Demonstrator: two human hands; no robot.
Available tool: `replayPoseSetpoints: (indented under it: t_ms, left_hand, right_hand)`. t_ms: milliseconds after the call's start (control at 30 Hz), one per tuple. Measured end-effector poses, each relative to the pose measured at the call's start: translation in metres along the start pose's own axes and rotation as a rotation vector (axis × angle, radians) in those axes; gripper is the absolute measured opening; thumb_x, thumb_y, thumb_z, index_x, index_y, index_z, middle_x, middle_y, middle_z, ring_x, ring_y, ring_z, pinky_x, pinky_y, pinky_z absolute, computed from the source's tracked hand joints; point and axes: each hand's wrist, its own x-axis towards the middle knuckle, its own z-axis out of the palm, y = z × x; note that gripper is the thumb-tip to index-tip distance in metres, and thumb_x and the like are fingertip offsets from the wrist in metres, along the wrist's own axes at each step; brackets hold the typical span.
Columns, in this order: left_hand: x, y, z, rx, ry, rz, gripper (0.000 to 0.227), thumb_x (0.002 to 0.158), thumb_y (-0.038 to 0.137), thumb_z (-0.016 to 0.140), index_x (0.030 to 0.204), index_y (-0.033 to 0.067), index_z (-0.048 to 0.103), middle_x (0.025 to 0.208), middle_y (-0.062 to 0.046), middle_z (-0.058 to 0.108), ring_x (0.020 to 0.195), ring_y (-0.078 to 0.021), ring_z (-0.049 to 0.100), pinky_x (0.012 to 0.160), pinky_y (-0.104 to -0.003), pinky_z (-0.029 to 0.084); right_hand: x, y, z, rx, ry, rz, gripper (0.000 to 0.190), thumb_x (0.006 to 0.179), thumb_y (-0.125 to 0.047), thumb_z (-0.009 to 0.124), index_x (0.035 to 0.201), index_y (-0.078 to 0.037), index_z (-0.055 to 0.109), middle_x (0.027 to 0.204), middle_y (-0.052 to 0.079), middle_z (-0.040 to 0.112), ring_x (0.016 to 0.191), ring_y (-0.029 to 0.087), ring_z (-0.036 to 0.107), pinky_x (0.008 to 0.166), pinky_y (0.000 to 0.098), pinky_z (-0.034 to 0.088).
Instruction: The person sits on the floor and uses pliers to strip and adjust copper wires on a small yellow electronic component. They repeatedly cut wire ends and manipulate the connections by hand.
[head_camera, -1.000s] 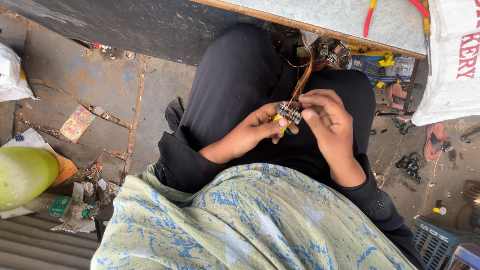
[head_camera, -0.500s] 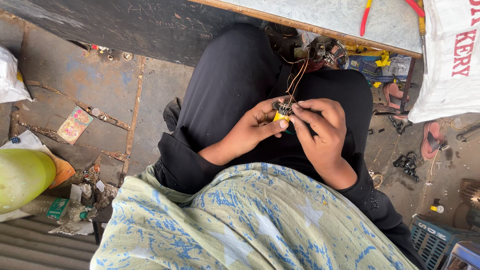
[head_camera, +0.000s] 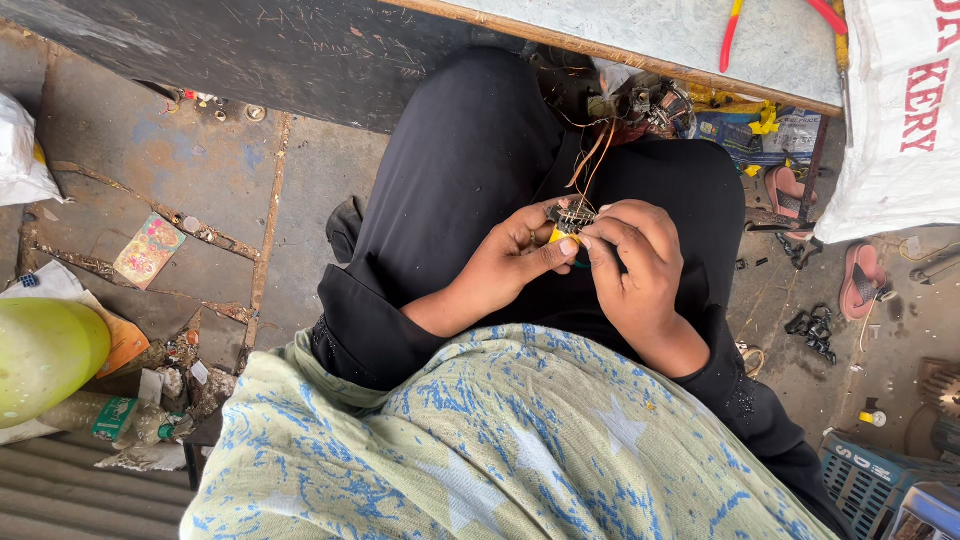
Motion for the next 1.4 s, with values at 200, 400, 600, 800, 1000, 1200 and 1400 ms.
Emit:
replayPoseSetpoints:
  t_ms: [200,400,600,800,1000,1200,1400]
  left_hand:
    - [-0.003,0.001,-0.001,-0.079,-0.001,-0.096,0.044,0.108,0.024,0.065,0.142,-0.0019,0.057,0.111,-0.001,0.067,0.099,-0.0079,0.064,0.091,-0.028,0.058]
    - [-0.001,0.005,0.007,0.122,0.091,-0.009,0.050,0.102,0.017,0.069,0.147,0.0009,0.054,0.109,-0.001,0.069,0.089,-0.0058,0.061,0.081,-0.024,0.056]
    - [-0.001,0.006,0.007,0.156,0.143,-0.019,0.053,0.102,0.016,0.070,0.150,0.0003,0.052,0.110,-0.002,0.069,0.092,-0.0069,0.064,0.082,-0.025,0.059]
    - [0.007,0.015,-0.005,0.033,-0.035,-0.126,0.061,0.103,0.023,0.067,0.156,0.0073,0.042,0.117,-0.001,0.068,0.107,-0.0084,0.065,0.086,-0.026,0.057]
    - [0.005,0.036,-0.003,-0.175,-0.013,-0.203,0.062,0.103,0.021,0.065,0.157,0.0085,0.039,0.129,-0.009,0.068,0.108,-0.0106,0.065,0.093,-0.029,0.057]
    - [0.004,0.066,-0.001,-0.475,0.044,-0.173,0.055,0.110,0.024,0.055,0.160,0.0144,0.036,0.123,-0.005,0.066,0.104,-0.0134,0.067,0.096,-0.030,0.057]
    - [0.001,0.073,-0.005,-0.570,0.095,-0.169,0.061,0.108,0.039,0.058,0.158,0.0091,0.041,0.106,-0.002,0.064,0.100,-0.0098,0.063,0.095,-0.029,0.055]
  right_hand:
    - [-0.002,0.004,0.004,0.000,-0.017,-0.050,0.008,0.095,-0.001,0.074,0.101,0.001,0.069,0.110,0.011,0.065,0.105,0.026,0.067,0.091,0.0375,0.055]
    - [-0.006,0.004,0.005,0.068,-0.018,0.006,0.009,0.098,-0.001,0.072,0.104,0.003,0.067,0.113,0.013,0.063,0.106,0.027,0.065,0.092,0.0377,0.054]
    - [-0.005,0.004,0.010,0.042,-0.019,-0.050,0.011,0.099,-0.002,0.072,0.106,0.003,0.066,0.115,0.014,0.063,0.108,0.028,0.065,0.093,0.0390,0.055]
    - [0.010,0.002,-0.001,0.108,-0.076,0.107,0.009,0.098,-0.001,0.071,0.104,0.003,0.066,0.110,0.012,0.063,0.098,0.023,0.065,0.086,0.0340,0.054]
    - [0.045,0.027,-0.025,0.087,-0.229,0.130,0.011,0.098,-0.006,0.075,0.103,-0.001,0.067,0.109,0.009,0.066,0.105,0.027,0.067,0.095,0.0372,0.053]
    - [0.083,0.153,-0.039,-0.341,-0.113,0.080,0.065,0.098,-0.027,0.085,0.148,-0.004,0.050,0.154,0.022,0.043,0.149,0.039,0.040,0.125,0.0505,0.038]
    - [0.093,0.246,-0.040,-0.567,-0.211,0.202,0.100,0.093,-0.052,0.087,0.161,-0.001,0.034,0.161,0.033,0.034,0.147,0.051,0.029,0.115,0.0654,0.026]
